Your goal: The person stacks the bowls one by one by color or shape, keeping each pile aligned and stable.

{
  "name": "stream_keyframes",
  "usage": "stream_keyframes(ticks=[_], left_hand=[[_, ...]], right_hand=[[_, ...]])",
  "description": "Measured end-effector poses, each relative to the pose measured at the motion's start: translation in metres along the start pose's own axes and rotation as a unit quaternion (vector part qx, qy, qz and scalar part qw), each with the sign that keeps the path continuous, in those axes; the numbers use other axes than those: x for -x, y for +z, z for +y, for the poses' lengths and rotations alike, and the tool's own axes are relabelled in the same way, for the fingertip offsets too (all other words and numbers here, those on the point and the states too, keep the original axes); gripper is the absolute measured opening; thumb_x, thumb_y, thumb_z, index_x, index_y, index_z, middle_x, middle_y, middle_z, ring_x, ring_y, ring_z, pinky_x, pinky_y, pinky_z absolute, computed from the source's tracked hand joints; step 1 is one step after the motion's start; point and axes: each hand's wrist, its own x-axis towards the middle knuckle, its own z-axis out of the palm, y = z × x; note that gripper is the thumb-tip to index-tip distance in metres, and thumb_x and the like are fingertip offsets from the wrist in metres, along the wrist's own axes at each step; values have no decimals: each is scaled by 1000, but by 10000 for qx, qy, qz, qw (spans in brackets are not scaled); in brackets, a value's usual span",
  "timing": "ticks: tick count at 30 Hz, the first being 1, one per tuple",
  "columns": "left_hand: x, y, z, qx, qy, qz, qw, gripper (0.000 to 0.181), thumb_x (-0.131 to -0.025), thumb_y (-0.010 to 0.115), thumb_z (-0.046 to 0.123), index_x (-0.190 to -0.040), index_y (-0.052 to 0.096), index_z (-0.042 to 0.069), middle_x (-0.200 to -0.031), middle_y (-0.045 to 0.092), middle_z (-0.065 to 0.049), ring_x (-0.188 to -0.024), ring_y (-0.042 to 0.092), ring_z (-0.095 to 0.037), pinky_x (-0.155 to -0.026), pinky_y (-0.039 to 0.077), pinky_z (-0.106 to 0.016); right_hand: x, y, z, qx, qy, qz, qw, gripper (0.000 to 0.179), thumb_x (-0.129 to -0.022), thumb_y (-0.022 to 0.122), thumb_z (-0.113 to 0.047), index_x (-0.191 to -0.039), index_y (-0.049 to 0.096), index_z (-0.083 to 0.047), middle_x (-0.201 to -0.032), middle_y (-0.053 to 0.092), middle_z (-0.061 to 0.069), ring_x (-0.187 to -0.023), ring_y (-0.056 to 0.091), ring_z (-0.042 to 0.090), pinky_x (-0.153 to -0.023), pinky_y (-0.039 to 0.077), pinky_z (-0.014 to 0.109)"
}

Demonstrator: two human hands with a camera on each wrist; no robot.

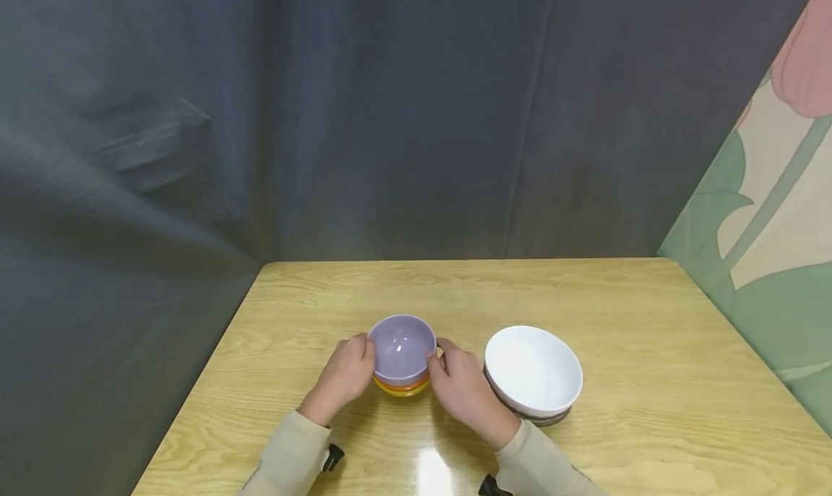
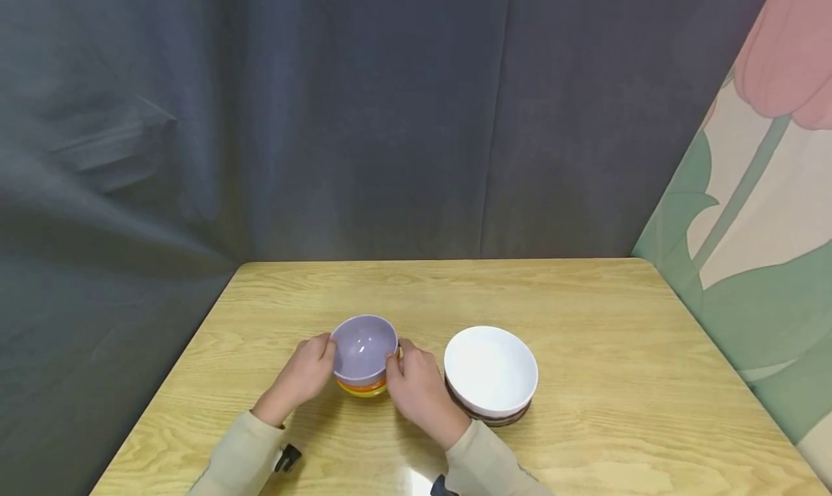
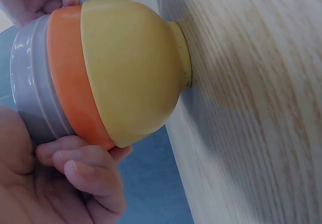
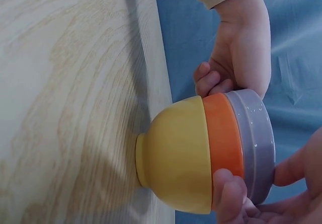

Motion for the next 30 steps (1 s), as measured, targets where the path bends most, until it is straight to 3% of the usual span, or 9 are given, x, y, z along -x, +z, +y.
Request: stream_keyframes(ticks=[30], left_hand=[[-2,1,-1,-292,153,98,9994,36,-103,35,13,-84,62,-2,-63,48,-6,-56,47,-19,-49,42,-32]], right_hand=[[-1,-3,0,163,-38,-143,9998,40,-101,49,-15,-130,57,11,-62,51,-3,-53,47,11,-53,42,28]])
